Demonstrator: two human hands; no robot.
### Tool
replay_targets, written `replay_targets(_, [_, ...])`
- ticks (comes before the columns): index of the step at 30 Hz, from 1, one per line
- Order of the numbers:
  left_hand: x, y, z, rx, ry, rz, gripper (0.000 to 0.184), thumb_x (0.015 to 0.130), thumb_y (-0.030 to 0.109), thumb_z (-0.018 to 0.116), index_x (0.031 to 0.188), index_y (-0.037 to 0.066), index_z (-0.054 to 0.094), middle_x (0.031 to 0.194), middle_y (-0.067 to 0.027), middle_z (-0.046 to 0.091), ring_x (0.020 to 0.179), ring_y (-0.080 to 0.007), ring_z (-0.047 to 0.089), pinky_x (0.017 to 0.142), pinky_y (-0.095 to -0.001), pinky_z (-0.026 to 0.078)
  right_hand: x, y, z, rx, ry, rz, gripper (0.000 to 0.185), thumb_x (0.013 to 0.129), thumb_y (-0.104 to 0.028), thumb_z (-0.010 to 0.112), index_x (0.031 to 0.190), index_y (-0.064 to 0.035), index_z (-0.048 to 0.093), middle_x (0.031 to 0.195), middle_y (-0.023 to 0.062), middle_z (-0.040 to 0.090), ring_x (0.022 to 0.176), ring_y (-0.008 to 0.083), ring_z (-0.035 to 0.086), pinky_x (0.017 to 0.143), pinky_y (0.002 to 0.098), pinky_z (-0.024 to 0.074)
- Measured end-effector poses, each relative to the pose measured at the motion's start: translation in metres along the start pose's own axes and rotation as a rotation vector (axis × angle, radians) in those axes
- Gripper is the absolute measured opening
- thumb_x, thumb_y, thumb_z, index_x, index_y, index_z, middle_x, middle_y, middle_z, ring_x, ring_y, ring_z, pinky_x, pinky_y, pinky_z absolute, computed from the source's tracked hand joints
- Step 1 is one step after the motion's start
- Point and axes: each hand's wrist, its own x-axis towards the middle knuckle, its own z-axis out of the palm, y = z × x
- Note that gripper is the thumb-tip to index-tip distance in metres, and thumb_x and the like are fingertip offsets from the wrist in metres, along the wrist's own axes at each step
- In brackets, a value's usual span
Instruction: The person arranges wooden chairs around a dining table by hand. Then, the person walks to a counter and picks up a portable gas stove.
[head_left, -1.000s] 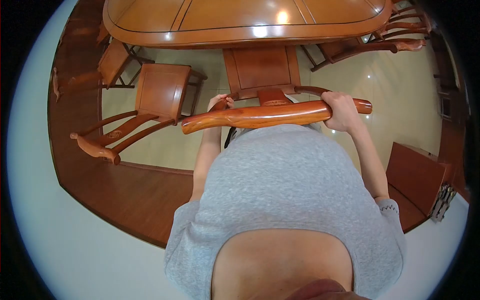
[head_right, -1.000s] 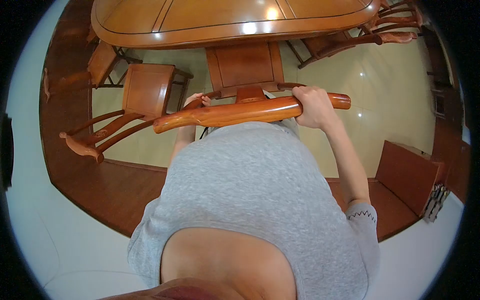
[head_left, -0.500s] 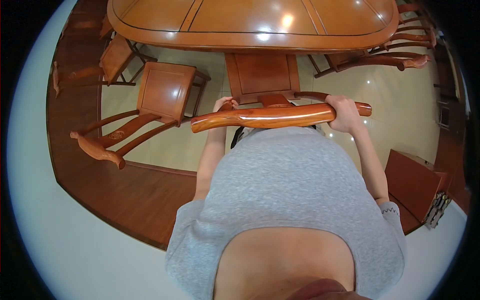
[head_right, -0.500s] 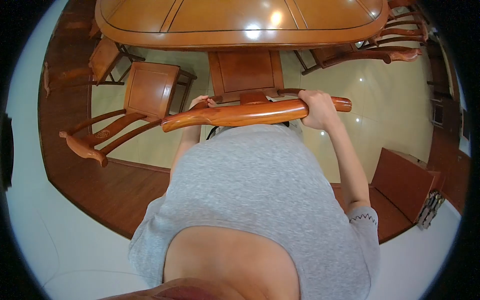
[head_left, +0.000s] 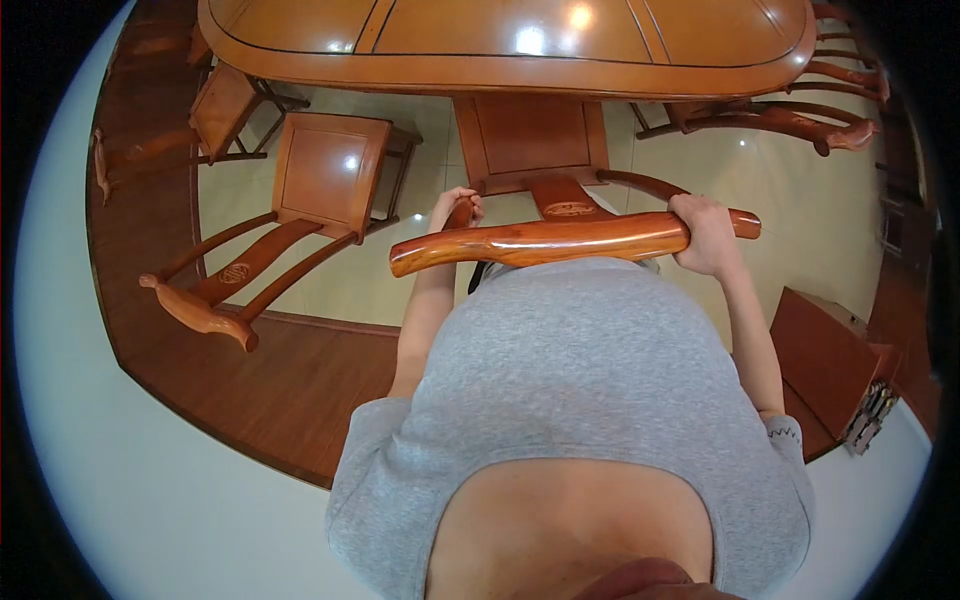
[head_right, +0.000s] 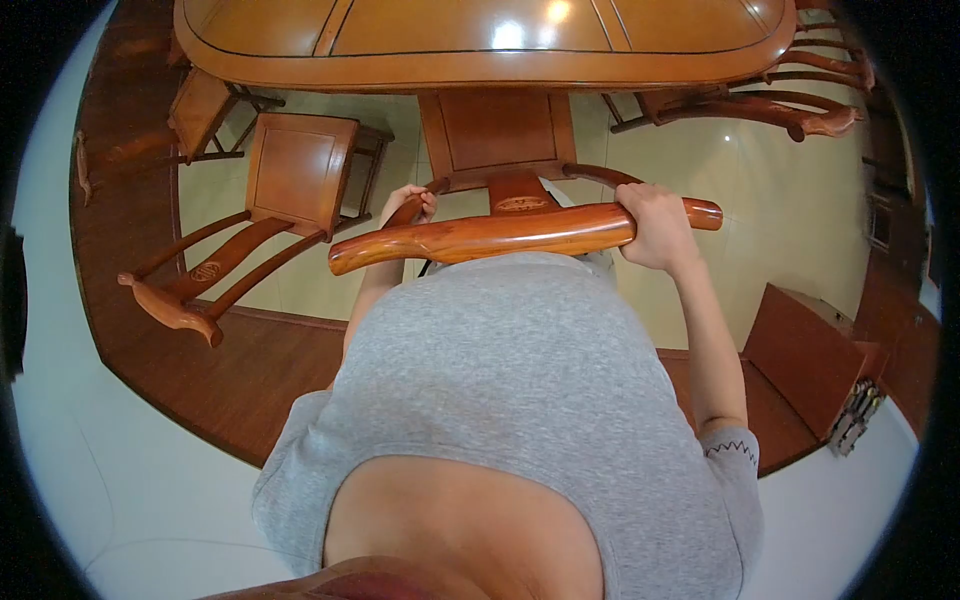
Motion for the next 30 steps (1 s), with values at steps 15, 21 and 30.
replay_targets(15, [0.009,0.005,-0.01,0.016,-0.086,0.021,0.012,0.087,0.013,0.059,0.082,0.004,0.053,0.076,-0.0086,0.058,0.071,-0.0167,0.06,0.062,-0.0257,0.053,0.011,0.008,0.001,-0.032,-0.017,-0.029,0.026,0.057,-0.008,0.064,0.079,-0.0067,0.05,0.073,0.0139,0.057,0.072,0.0375,0.054,0.067,0.044,0.0419])
replay_targets(21, [0.022,0.011,-0.02,-0.054,-0.11,-0.091,0.012,0.088,0.013,0.053,0.08,0.004,0.051,0.075,-0.0082,0.059,0.069,-0.0175,0.06,0.063,-0.0278,0.054,0.007,0.018,0.01,-0.058,0.043,-0.075,0.027,0.055,-0.011,0.066,0.077,-0.0074,0.051,0.071,0.013,0.058,0.071,0.0365,0.057,0.065,0.0436,0.0445])
replay_targets(30, [0.037,0.028,-0.018,0.154,-0.191,-0.221,0.02,0.088,0.02,0.052,0.073,0.008,0.055,0.069,-0.0093,0.064,0.063,-0.019,0.063,0.063,-0.0306,0.053,0.004,0.015,0.011,-0.048,0.1,-0.071,0.025,0.059,-0.016,0.067,0.08,-0.0066,0.056,0.075,0.0162,0.061,0.076,0.0394,0.059,0.066,0.0459,0.0461])
